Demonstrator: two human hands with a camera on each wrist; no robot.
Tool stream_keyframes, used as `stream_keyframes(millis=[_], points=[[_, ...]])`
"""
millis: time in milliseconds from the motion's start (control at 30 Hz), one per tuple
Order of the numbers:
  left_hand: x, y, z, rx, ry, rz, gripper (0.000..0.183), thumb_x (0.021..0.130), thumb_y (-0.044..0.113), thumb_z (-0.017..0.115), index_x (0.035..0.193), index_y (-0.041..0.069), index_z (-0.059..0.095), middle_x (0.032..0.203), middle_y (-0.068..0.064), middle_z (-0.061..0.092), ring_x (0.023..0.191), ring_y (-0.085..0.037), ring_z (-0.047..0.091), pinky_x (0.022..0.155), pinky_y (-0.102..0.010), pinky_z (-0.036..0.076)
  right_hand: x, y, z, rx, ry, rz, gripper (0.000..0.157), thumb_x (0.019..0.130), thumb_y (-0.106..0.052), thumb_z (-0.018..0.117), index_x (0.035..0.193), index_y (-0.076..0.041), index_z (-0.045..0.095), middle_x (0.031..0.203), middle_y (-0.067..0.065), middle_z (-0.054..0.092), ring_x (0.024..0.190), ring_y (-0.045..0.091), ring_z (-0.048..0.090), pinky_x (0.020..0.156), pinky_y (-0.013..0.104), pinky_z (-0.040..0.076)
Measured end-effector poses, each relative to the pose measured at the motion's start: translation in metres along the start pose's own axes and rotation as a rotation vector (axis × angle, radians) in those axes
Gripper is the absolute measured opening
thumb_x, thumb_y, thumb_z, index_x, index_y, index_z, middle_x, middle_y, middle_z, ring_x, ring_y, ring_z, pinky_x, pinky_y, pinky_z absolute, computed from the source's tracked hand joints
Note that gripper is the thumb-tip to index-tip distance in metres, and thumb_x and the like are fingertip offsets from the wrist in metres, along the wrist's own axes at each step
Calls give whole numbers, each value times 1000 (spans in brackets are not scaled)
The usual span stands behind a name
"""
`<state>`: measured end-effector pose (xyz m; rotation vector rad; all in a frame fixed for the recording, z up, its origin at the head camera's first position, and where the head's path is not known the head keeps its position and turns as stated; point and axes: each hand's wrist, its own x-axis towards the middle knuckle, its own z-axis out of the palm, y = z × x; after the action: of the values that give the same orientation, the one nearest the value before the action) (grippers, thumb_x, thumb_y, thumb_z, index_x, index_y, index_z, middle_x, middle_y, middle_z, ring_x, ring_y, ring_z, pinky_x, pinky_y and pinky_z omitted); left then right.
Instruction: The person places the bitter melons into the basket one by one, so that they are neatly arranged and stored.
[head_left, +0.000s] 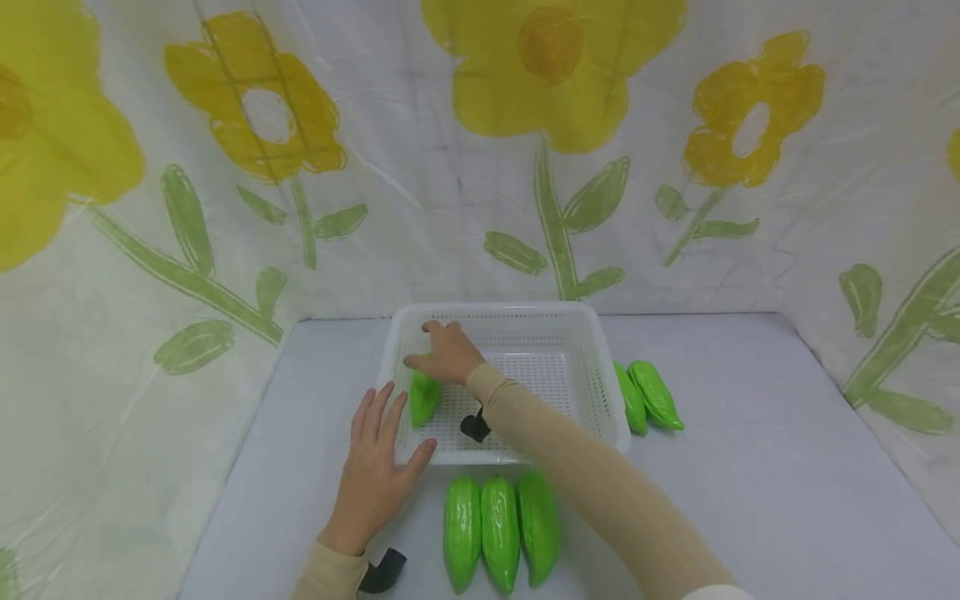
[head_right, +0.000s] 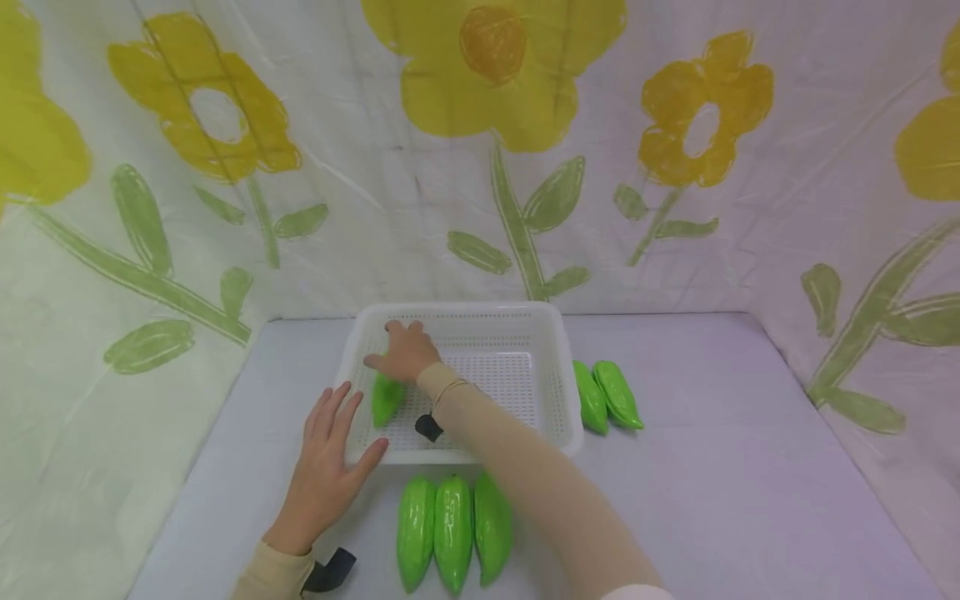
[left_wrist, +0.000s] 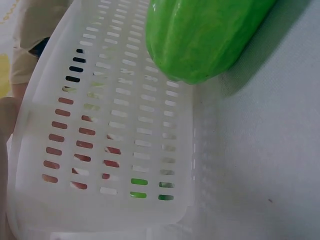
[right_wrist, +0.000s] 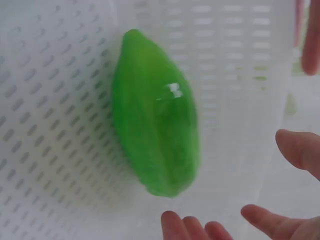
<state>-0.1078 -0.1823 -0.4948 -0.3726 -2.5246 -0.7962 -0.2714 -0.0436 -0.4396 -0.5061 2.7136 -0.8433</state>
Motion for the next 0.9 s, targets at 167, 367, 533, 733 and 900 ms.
stream_keyframes(millis=[167, 367, 533, 733, 900], points=[[2, 0, 1, -9, 12, 21, 75, 93, 34, 74, 153, -1, 45, 164, -23, 36, 153, -49, 25, 113, -73, 36, -11, -13, -12, 25, -3, -40, 72, 98, -45, 66, 156, -7, 45, 157, 24, 47, 147, 37, 45, 115, 49, 48], [1, 1, 2, -30, 37, 24, 73, 93, 33, 74, 152, -1, 47, 163, -23, 38, 152, -50, 26, 112, -74, 36, -23, -15, -15, 15, -5, -39, 71, 99, -45, 65, 155, -7, 46, 154, 26, 47, 138, 36, 54, 110, 47, 52], [0, -1, 2, -19, 34, 25, 75, 92, 33, 75, 152, -2, 46, 163, -24, 38, 152, -50, 27, 113, -74, 36, -32, -12, -22, 6, 16, -53, 67, 99, -41, 66, 153, -6, 49, 152, 24, 51, 139, 36, 53, 112, 48, 51], [-1, 0, 3, -10, 23, 6, 76, 90, 32, 77, 151, -3, 47, 162, -25, 39, 152, -50, 27, 113, -74, 36, -43, -6, -30, 0, 23, -83, 65, 99, -40, 67, 151, -4, 50, 151, 27, 51, 139, 40, 53, 113, 51, 50], [-1, 2, 2, 1, 15, -1, 77, 90, 32, 78, 151, -3, 47, 162, -25, 38, 152, -50, 26, 113, -74, 36, -51, -1, -35, -1, 32, -89, 66, 98, -40, 69, 151, -3, 51, 148, 28, 52, 134, 42, 57, 109, 53, 52]])
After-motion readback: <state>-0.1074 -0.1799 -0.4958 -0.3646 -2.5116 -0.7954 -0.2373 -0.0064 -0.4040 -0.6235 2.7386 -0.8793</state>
